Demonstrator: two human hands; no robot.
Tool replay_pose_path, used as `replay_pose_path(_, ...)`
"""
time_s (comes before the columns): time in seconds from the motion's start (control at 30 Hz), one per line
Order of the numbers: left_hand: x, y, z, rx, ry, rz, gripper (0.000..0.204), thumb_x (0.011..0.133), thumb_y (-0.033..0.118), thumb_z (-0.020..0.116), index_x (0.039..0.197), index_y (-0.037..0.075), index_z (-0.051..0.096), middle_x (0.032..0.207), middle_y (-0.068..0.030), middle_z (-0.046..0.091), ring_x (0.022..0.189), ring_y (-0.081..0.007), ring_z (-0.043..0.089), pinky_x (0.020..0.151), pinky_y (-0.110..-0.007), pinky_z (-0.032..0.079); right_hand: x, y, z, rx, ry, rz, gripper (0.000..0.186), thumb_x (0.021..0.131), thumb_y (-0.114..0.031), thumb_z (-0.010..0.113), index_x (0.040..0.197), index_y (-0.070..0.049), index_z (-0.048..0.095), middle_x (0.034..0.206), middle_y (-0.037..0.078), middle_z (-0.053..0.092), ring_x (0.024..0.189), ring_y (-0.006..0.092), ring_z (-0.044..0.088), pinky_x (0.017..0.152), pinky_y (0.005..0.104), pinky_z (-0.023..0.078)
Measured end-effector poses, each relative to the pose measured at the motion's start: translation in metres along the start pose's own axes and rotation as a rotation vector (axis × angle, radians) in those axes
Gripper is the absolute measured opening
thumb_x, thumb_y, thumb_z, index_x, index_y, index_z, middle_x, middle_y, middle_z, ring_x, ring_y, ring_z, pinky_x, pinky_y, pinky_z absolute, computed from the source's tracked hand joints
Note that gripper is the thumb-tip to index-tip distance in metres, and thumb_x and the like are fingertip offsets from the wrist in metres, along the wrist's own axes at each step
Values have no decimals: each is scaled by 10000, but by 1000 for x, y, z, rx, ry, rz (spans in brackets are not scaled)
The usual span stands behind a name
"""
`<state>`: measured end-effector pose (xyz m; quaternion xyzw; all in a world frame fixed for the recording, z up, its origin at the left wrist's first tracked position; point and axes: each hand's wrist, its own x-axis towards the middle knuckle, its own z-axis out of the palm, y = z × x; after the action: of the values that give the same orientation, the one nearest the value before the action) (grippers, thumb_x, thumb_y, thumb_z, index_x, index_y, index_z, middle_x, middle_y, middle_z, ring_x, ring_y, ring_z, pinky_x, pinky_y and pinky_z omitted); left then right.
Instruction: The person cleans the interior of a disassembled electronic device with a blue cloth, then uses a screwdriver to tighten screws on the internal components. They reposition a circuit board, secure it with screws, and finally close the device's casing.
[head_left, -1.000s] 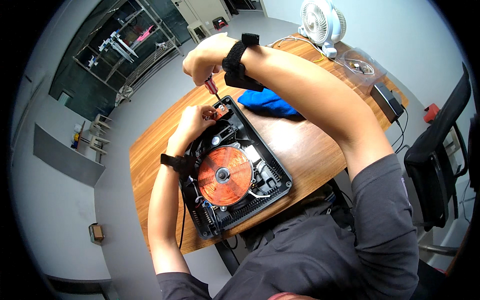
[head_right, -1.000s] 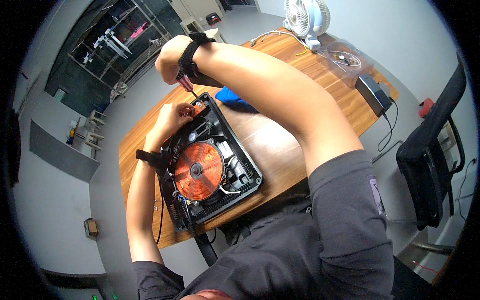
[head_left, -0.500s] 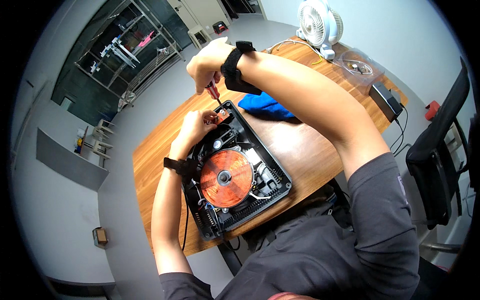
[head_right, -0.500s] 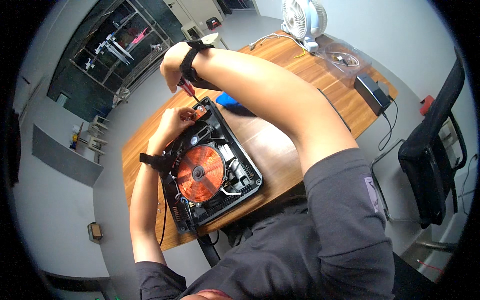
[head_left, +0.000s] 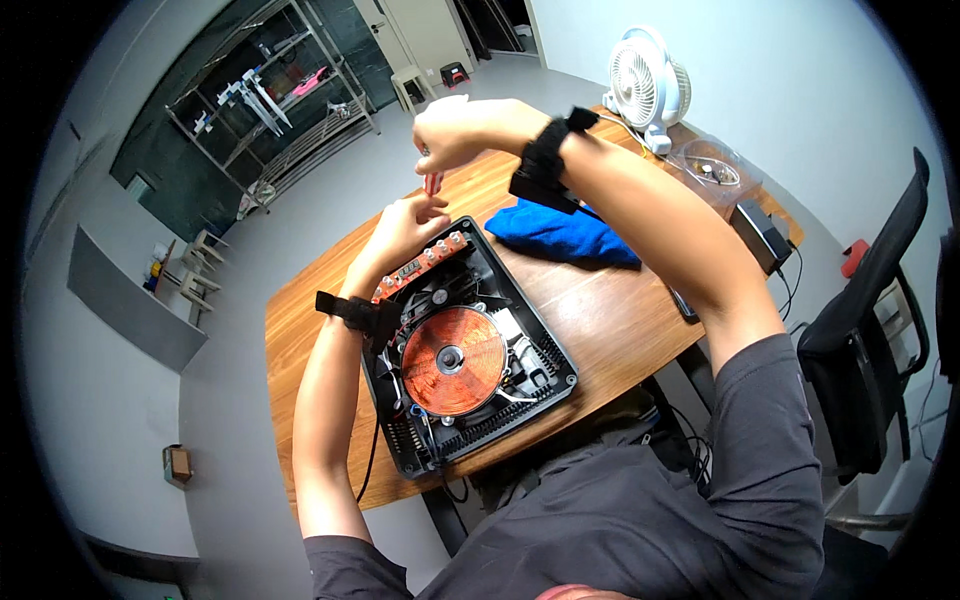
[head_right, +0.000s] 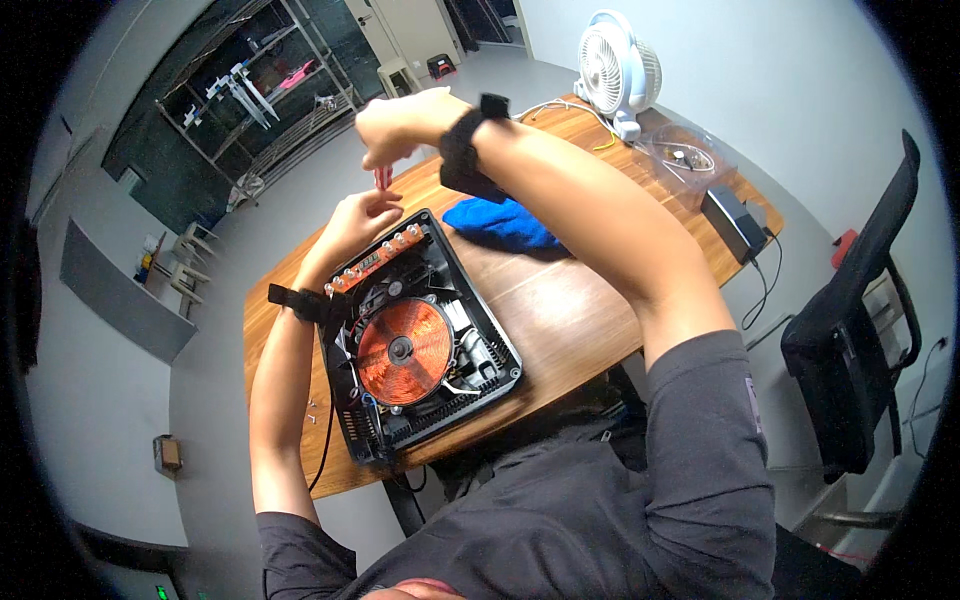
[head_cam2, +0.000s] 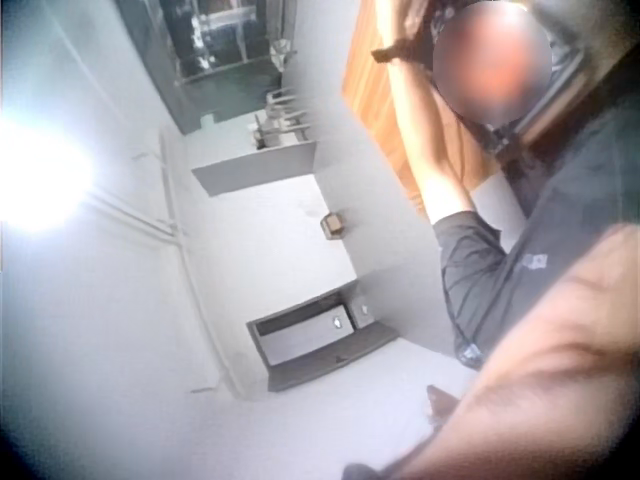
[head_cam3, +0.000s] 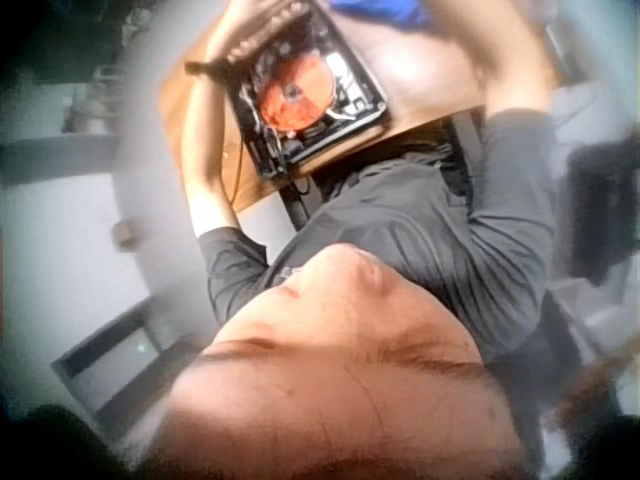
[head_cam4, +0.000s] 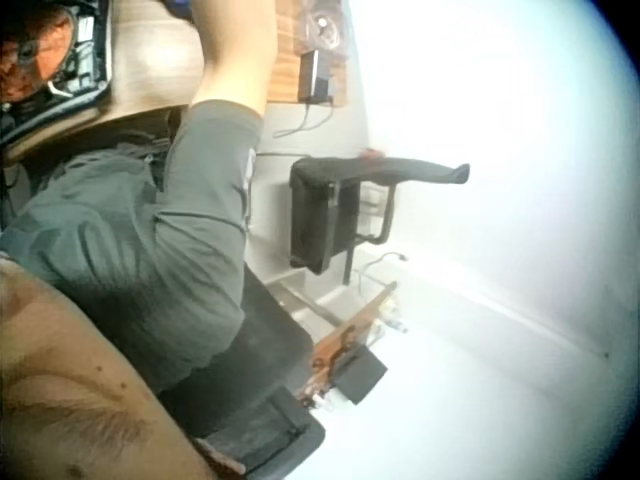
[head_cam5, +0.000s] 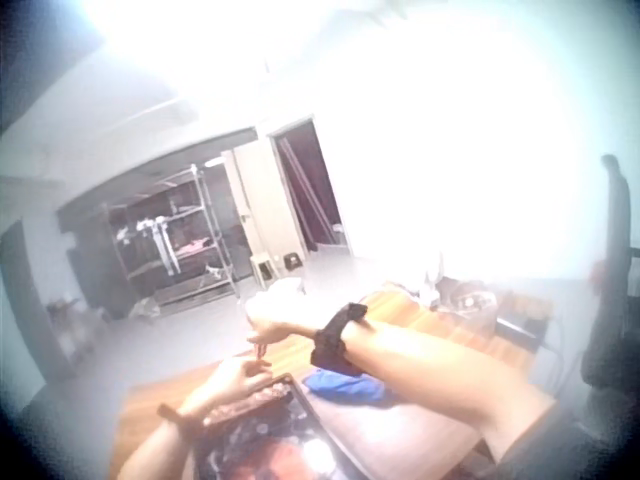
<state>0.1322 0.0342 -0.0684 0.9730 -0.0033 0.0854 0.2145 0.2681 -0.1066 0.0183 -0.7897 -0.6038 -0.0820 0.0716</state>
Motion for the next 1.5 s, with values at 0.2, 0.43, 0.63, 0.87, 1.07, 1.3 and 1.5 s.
replay_pose_path(0.2,-4,-14,12,-357,30,17,442,987,300,647,1258,-50,640,1047,-65,714,907,-118,631,821,-295,520,-46,-8,8,172,-142,89,390,865,-394,665,829,-10,722,694,189,700,659,330,707,660,429,572)
replay_pose_path(0.43,-17,19,5,-143,-29,114,348,934,212,653,1172,-41,684,1038,-188,743,934,-260,716,882,-371,540,-109,-7,50,372,-142,198,390,805,-392,696,859,-6,691,721,206,692,693,331,701,665,427,553)
replay_pose_path(0.63,-60,-33,-18,145,-51,-81,319,899,278,676,1007,-14,745,929,-211,739,882,-340,724,818,-403,563,-168,12,93,287,-302,276,404,784,-342,705,775,58,642,707,246,679,680,360,711,628,439,567)
replay_pose_path(0.87,-136,-80,-21,340,40,-436,394,893,387,684,872,-6,721,841,-252,711,857,-412,702,782,-480,557,-181,-8,116,391,-350,330,342,795,-276,712,824,50,614,674,222,686,611,307,723,569,395,588)
replay_pose_path(1.07,-166,-82,-8,342,47,-540,435,938,418,630,844,-6,665,809,-247,699,820,-410,694,740,-487,539,-187,-21,120,305,-342,259,349,810,-301,715,813,37,630,692,240,684,659,342,725,605,412,589)
replay_pose_path(1.3,-192,-85,-1,379,134,-558,424,920,405,638,851,-12,675,816,-255,701,851,-441,689,777,-512,542,-198,-24,112,431,-513,309,409,788,-353,737,941,21,672,798,277,692,763,409,709,684,454,577)
replay_pose_path(1.5,-211,-78,2,311,41,-631,489,974,432,553,832,-14,694,741,-228,696,783,-406,703,770,-491,552,-201,-11,124,201,-579,154,393,823,-355,727,858,30,654,685,226,678,635,327,714,594,402,567)
